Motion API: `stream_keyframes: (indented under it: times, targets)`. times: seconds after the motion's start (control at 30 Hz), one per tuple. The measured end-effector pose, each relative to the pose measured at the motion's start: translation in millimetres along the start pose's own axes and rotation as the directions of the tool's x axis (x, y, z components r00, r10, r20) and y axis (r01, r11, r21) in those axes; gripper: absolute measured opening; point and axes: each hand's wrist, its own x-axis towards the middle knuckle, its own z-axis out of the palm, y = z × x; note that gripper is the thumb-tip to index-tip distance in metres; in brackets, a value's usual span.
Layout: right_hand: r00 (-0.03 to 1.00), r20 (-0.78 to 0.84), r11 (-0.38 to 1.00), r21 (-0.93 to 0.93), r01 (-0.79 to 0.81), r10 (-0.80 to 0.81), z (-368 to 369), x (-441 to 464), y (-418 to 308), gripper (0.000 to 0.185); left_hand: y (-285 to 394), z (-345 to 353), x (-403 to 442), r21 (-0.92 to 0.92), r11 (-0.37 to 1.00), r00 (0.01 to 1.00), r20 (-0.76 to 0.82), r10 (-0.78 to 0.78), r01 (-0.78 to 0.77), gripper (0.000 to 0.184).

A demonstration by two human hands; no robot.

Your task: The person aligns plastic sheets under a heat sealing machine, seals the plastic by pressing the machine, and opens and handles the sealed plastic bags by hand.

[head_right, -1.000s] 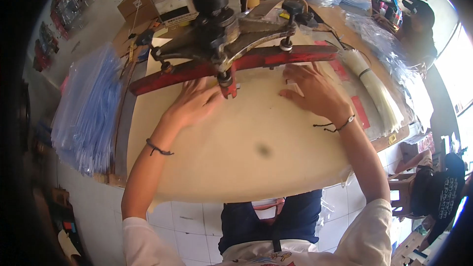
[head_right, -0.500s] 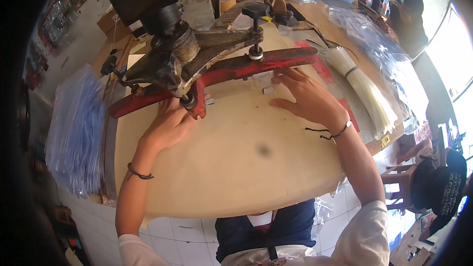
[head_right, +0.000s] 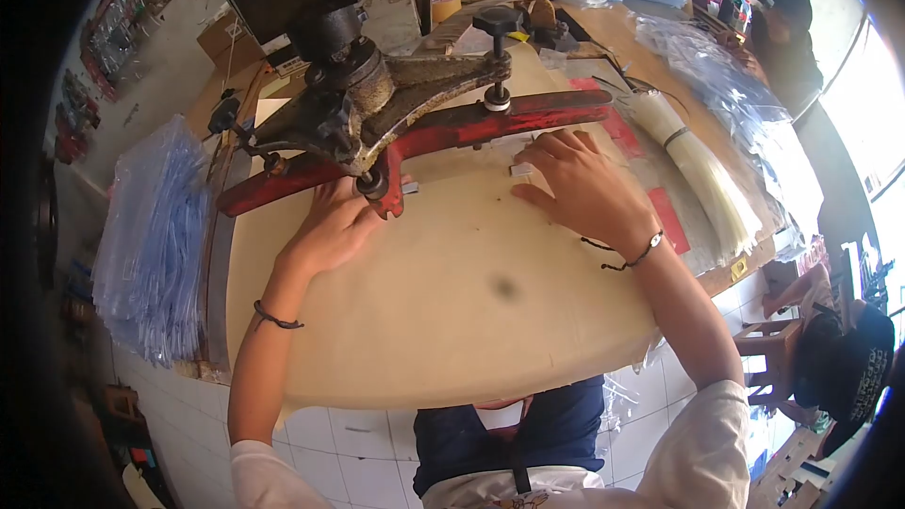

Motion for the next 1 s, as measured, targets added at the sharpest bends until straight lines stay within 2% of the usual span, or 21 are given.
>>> stream_keyframes:
  times: [0.13,0.33,0.47,0.57,0.67,0.83,1.0]
  targets:
    - [1.0,-0.008,1.0,-0.01,0.009,-0.009,2,1,-2,0.037,-4,2,1,-0.005,1.0,0.999,-0.048,0.019,-0.019,0.038]
    - [0.998,-0.059,1.0,0.005,-0.015,0.015,8,0,-3,0.04,2,-4,1,0.024,1.0,1.0,0.019,-0.001,0.0,0.037]
    - [0.997,-0.075,1.0,-0.021,-0.016,0.015,8,-1,-7,0.042,5,-4,-3,0.051,0.998,1.0,-0.017,0.023,-0.022,0.035]
    - [0.998,-0.053,0.998,0.051,-0.024,0.027,8,0,-8,0.041,10,-4,-5,0.07,0.997,0.999,-0.043,0.026,-0.023,0.034]
    - [0.998,-0.052,0.996,0.078,0.041,-0.037,10,1,-4,0.04,19,-6,-7,0.065,0.996,0.992,-0.098,0.074,-0.067,0.032]
    - [1.0,-0.016,0.997,0.07,0.014,-0.013,10,-2,-5,0.044,29,-6,-8,-0.065,0.995,0.989,-0.133,0.068,-0.077,0.029]
    - [0.998,0.036,0.986,0.158,-0.05,0.045,13,-3,-4,0.051,25,-4,-5,-0.033,0.991,0.984,-0.132,0.121,-0.127,0.031]
